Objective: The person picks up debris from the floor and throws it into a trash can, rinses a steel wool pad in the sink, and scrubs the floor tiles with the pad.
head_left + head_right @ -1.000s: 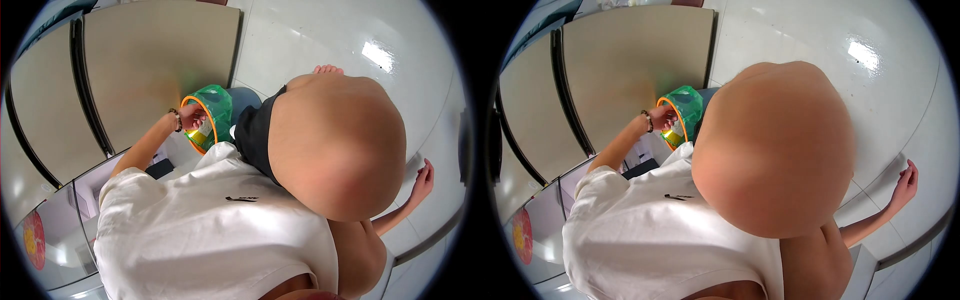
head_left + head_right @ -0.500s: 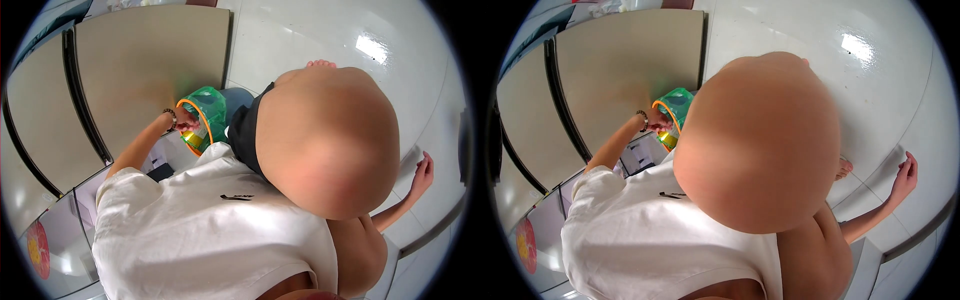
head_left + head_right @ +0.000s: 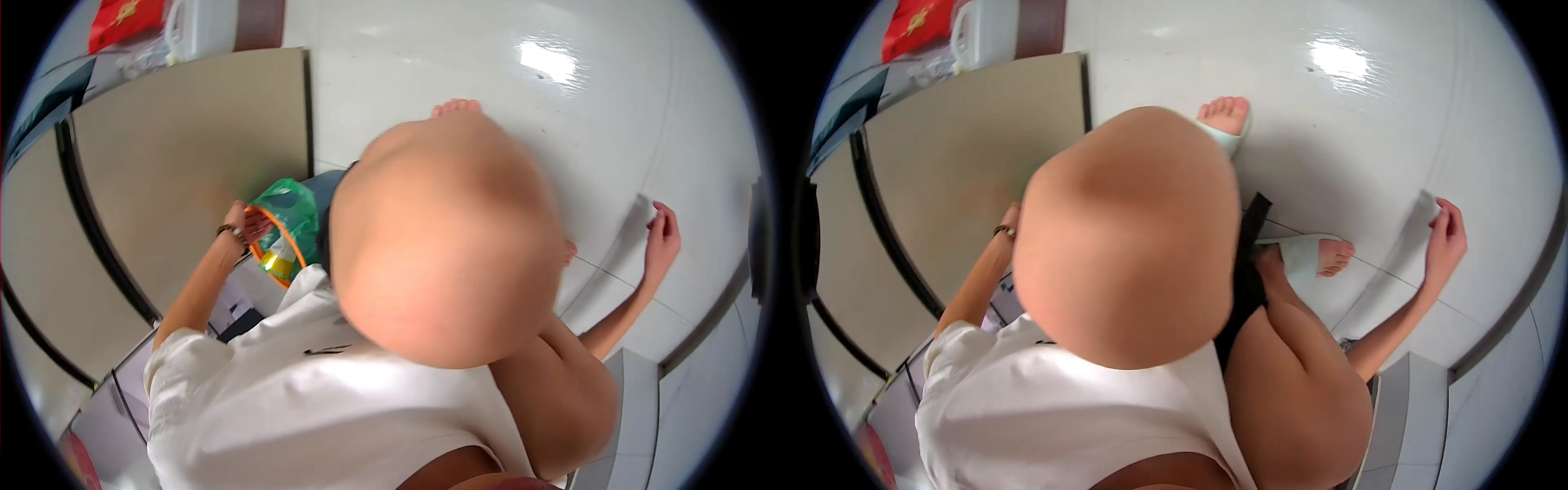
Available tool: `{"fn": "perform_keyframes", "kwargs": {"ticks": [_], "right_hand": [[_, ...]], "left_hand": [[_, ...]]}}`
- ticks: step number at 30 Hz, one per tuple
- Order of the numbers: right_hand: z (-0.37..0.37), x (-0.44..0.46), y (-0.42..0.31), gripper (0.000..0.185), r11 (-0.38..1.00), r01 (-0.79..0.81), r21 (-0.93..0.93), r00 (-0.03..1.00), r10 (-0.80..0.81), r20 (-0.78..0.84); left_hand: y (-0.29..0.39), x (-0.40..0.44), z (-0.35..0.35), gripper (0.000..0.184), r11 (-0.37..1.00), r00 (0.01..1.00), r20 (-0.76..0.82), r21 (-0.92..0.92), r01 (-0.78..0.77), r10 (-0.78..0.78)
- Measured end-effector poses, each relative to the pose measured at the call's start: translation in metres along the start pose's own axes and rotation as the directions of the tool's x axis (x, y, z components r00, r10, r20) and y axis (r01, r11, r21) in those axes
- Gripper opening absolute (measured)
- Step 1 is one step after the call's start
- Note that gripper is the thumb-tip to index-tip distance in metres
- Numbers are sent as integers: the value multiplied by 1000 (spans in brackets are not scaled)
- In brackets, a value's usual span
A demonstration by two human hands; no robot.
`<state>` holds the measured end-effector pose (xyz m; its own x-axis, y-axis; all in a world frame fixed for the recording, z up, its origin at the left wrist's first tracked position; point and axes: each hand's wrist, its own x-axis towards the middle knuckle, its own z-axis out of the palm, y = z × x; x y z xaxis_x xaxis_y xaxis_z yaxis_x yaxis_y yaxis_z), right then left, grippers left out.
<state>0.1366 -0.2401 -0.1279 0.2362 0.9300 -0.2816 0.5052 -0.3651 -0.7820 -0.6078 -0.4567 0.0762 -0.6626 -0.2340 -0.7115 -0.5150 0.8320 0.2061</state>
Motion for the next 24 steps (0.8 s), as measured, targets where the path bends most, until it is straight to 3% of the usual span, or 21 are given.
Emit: {"fn": "perform_keyframes", "kwargs": {"ticks": [2,4,7,8,9,11,12,14,24], "right_hand": [[1,3,14,23,997,-51,50,999,51,-5],[1,1,7,23,997,-64,49,998,65,-11],[0,-1,-6,23,998,-50,35,998,51,-30],[-2,-1,-9,23,999,-33,23,999,33,-22],[-4,0,-6,23,999,-38,15,999,38,-39],[-2,0,3,23,992,-82,96,997,83,-4],[-4,0,1,23,992,-84,97,996,86,-20],[-6,-1,-11,23,993,-119,10,993,119,-13],[-6,1,-6,22,992,-107,61,994,108,-19]], "left_hand": [[5,15,-3,40,997,999,42,-79,24,-21],[7,18,2,41,989,987,-99,-94,116,-125],[-1,40,-1,33,991,996,49,-109,76,-71],[-16,56,-5,30,986,996,54,-152,-62,71],[-13,55,-1,30,988,995,70,-142,-63,73],[1,54,6,27,991,992,14,-53,123,-123],[10,28,22,21,956,991,-51,264,131,-122],[15,12,35,21,903,994,-98,420,85,-48],[41,-88,66,22,926,951,-84,266,-268,299]]}}
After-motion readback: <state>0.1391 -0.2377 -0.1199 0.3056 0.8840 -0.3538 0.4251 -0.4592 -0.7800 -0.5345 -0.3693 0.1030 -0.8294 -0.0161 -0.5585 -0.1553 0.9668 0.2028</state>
